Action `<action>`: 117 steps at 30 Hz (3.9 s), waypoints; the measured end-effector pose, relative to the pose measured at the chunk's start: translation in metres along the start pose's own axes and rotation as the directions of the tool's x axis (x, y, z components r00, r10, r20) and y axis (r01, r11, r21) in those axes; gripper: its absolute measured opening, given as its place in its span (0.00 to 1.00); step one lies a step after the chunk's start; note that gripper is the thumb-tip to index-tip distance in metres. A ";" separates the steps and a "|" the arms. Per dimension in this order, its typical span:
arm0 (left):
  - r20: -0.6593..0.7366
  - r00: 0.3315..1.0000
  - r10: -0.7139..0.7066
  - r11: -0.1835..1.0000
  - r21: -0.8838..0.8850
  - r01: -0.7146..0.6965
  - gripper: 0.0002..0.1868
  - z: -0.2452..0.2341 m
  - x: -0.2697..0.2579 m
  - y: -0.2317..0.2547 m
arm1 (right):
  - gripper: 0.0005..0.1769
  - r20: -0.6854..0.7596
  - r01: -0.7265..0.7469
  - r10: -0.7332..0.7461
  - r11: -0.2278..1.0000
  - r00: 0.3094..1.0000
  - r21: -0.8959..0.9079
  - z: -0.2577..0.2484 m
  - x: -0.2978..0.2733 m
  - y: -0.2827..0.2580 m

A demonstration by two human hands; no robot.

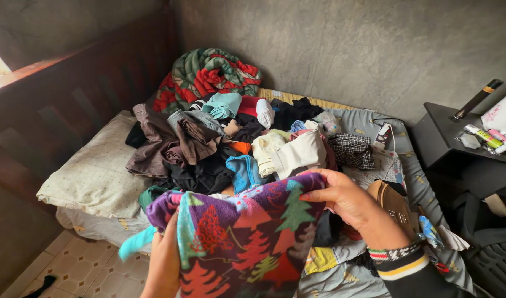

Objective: The person folds items of clothing by hand, including a patterned towel and a pair of trousers, and places them into a storage cupboard.

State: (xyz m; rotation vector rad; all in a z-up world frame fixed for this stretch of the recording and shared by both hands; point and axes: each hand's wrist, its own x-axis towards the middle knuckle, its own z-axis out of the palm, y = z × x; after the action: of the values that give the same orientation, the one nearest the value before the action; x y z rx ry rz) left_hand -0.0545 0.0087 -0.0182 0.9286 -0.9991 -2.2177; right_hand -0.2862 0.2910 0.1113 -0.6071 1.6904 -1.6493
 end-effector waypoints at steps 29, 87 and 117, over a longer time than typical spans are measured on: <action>0.113 0.951 -0.286 0.915 0.327 0.236 0.26 0.022 -0.011 0.100 | 0.31 0.149 -0.332 0.303 0.745 0.941 0.579 0.047 -0.001 0.105; 0.615 0.757 0.224 0.737 -0.614 0.281 0.39 -0.006 0.128 -0.060 | 0.34 0.041 -0.161 0.159 0.888 0.986 0.430 0.000 0.107 0.075; -0.261 0.901 0.347 0.879 0.426 -0.216 0.19 0.061 0.103 -0.023 | 0.30 -0.186 -0.128 0.105 0.985 0.977 -0.112 -0.025 0.167 0.093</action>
State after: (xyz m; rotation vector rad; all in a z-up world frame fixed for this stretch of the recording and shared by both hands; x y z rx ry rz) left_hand -0.1690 -0.0230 -0.0449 1.1893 -1.3388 -1.5775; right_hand -0.4012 0.1915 -0.0066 -0.4181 1.9312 -1.5632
